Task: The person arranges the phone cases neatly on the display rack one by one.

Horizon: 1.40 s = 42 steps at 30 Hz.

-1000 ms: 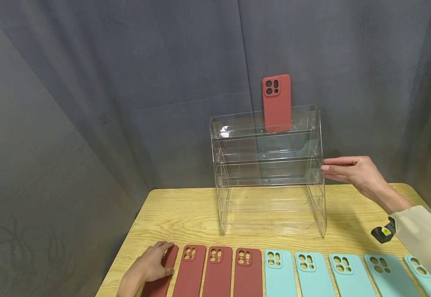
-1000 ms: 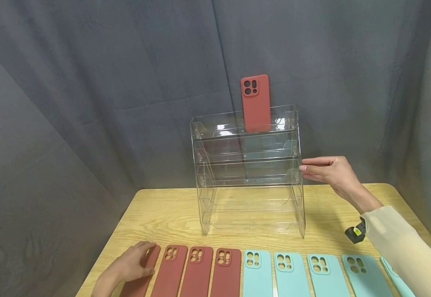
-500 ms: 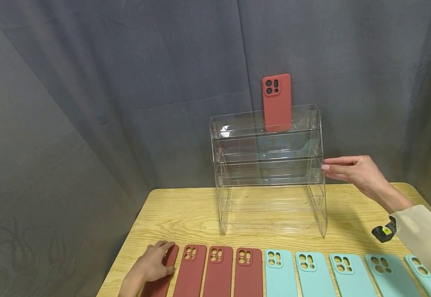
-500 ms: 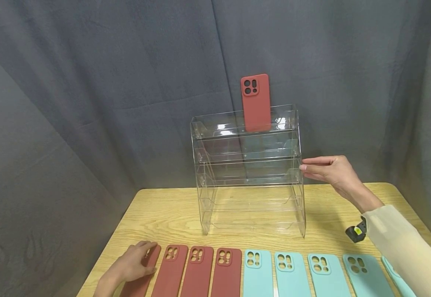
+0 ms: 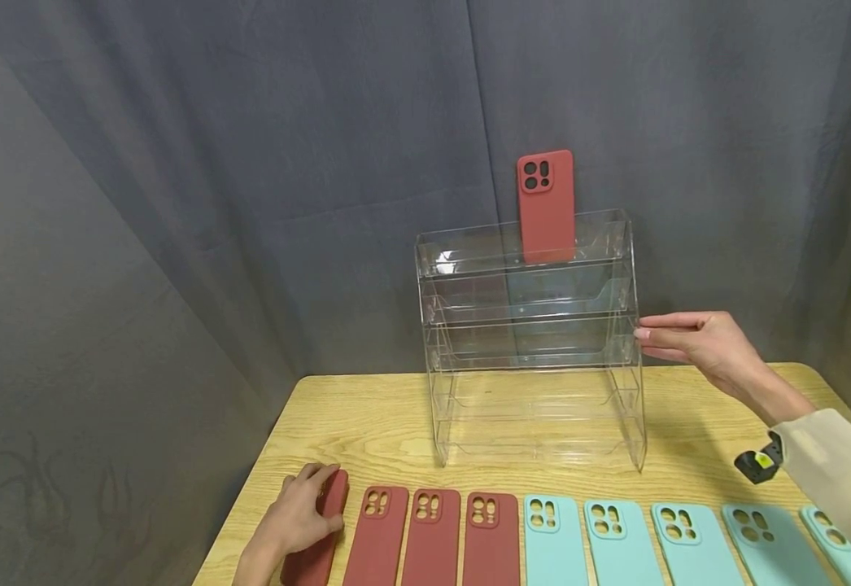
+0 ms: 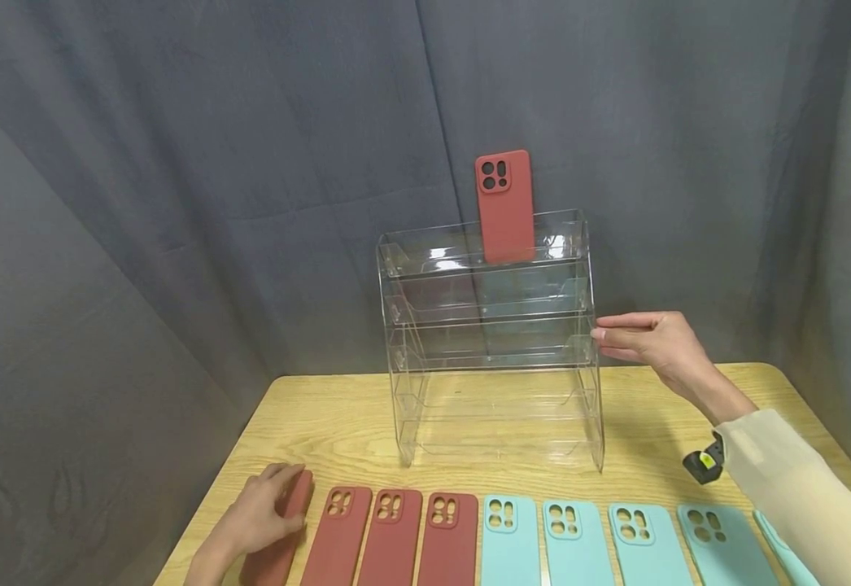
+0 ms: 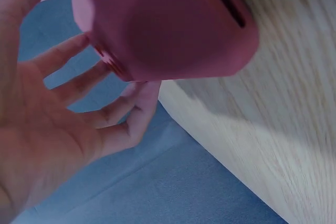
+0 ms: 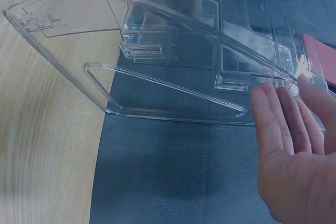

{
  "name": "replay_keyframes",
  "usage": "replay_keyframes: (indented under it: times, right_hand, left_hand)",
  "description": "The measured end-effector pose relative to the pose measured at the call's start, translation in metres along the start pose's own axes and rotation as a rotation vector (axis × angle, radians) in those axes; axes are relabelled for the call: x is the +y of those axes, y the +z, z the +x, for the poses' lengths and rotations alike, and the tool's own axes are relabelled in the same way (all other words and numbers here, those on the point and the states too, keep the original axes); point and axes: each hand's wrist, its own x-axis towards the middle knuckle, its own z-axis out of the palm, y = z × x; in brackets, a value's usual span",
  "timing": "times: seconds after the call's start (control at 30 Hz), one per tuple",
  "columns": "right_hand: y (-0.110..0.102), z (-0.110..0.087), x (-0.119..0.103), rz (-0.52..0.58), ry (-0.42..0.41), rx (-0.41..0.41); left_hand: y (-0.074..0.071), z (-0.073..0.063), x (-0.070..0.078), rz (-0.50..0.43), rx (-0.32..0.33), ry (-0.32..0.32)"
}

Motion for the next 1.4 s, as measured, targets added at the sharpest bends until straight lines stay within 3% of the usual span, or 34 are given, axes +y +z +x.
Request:
replay_keyframes:
  times: [0.3, 0.5, 0.87, 1.1, 1.4]
  right_hand:
    - [0.0, 0.002, 0.003, -0.032, -0.015, 0.002]
    - [0.001, 0.001, 0.003, -0.073, -0.015, 0.002]
    - [0.003, 0.001, 0.001, -0.133, -0.006, 0.008]
    - [0.003, 0.0, 0.002, -0.17, 0.006, 0.008]
    - [0.003, 0.001, 0.003, -0.196, 0.007, 0.025]
  left_hand:
    - [-0.006, -0.001, 0.006, -0.04, 0.061, 0.038]
    - [-0.012, 0.0, 0.016, -0.054, 0.144, 0.082]
    - [-0.042, 0.003, 0.058, -0.063, 0.3, 0.174]
    - [-0.065, 0.014, 0.081, -0.099, 0.427, 0.247]
    - [-0.101, 0.028, 0.115, -0.139, 0.524, 0.305]
